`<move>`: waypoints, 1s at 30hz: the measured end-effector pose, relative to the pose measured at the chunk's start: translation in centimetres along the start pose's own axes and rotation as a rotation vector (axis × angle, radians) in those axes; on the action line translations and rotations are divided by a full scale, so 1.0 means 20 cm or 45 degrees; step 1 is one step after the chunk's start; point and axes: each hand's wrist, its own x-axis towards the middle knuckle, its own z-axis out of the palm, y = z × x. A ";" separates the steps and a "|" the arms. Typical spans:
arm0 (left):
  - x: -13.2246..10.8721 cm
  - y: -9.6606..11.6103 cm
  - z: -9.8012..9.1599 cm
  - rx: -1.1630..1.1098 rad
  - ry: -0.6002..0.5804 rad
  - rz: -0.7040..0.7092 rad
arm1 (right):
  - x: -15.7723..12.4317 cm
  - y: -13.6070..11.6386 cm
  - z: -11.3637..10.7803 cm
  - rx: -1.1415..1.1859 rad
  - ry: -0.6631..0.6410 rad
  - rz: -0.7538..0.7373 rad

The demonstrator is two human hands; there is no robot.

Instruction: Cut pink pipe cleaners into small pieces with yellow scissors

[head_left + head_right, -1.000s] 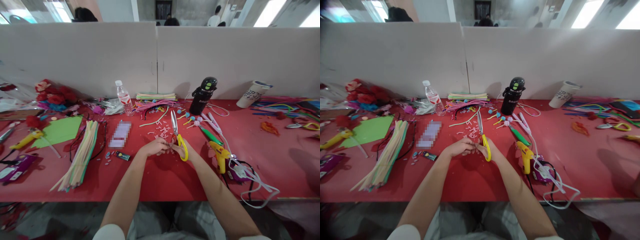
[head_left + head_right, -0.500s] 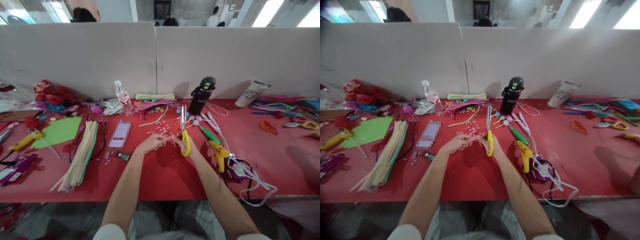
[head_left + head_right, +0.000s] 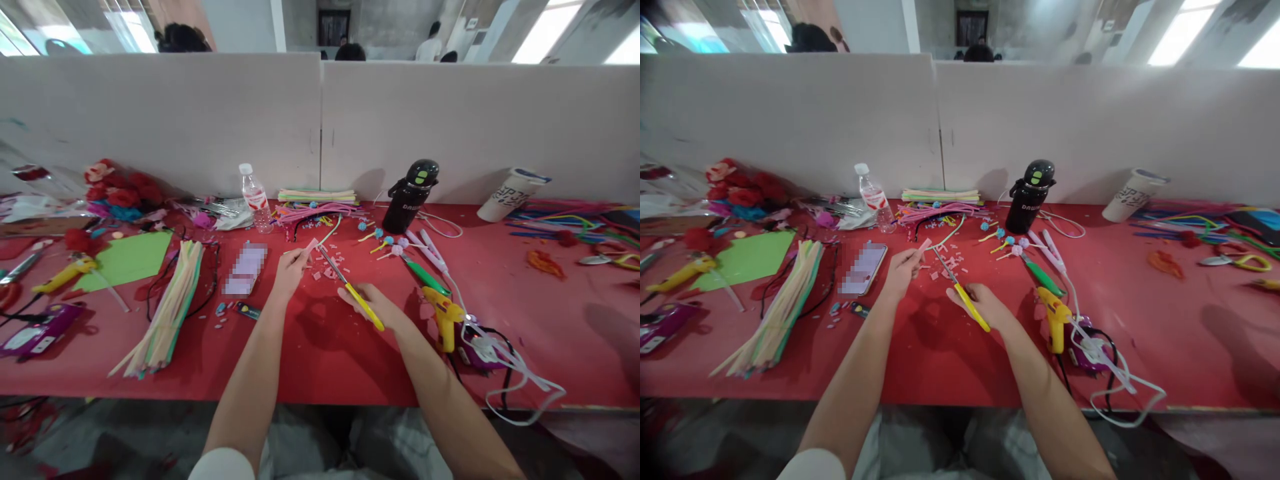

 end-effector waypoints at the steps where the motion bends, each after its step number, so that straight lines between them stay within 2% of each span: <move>1: 0.00 0.00 0.00 0.002 -0.009 -0.004 | 0.00 0.00 0.00 -0.010 -0.008 -0.001; 12: -0.01 -0.01 0.02 0.045 -0.219 -0.057 | 0.01 0.02 0.02 -0.013 0.013 -0.010; 30: -0.01 -0.02 0.02 -0.059 -0.305 -0.170 | 0.01 0.04 0.03 -0.087 0.039 -0.004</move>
